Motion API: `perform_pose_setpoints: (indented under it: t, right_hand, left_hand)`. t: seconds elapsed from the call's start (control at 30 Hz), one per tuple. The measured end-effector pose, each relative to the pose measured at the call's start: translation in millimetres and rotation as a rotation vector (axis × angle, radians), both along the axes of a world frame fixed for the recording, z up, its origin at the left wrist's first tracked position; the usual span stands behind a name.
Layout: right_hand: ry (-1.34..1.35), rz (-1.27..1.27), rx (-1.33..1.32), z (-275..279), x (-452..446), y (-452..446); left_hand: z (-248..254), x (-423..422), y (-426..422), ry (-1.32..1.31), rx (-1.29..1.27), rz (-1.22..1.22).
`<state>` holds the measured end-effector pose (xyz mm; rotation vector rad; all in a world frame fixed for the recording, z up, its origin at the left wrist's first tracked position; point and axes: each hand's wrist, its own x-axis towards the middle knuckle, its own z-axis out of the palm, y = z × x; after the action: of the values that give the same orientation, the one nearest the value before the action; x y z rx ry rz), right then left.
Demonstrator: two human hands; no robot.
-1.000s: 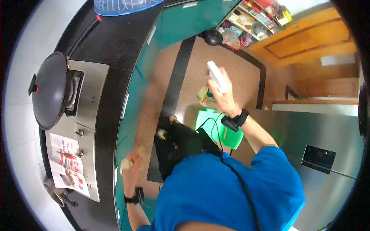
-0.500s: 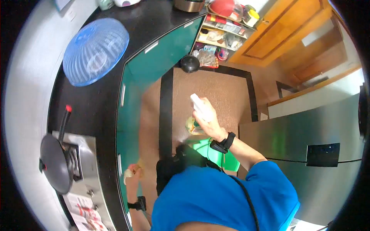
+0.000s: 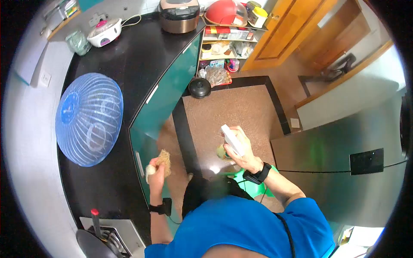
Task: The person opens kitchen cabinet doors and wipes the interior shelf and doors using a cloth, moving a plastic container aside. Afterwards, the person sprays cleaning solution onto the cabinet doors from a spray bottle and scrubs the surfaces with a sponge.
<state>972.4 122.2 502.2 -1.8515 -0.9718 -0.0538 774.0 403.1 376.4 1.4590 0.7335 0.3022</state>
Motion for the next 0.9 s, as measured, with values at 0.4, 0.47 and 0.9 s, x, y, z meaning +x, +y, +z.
perform_pose_setpoints:
  t: [0.4, 0.47, 0.9]
  right_hand:
    - [0.007, -0.094, -0.024, 5, 61, 3]
    - [0.016, -0.104, 0.011, 6, 82, 1]
    - [0.178, 0.008, 0.055, -20, 295, -7]
  left_hand:
    - [24, 74, 38, 0.002, 0.031, -0.047]
    - [23, 83, 40, -0.009, -0.003, -0.044]
    - [-4, 241, 17, 0.160, 0.059, 0.033]
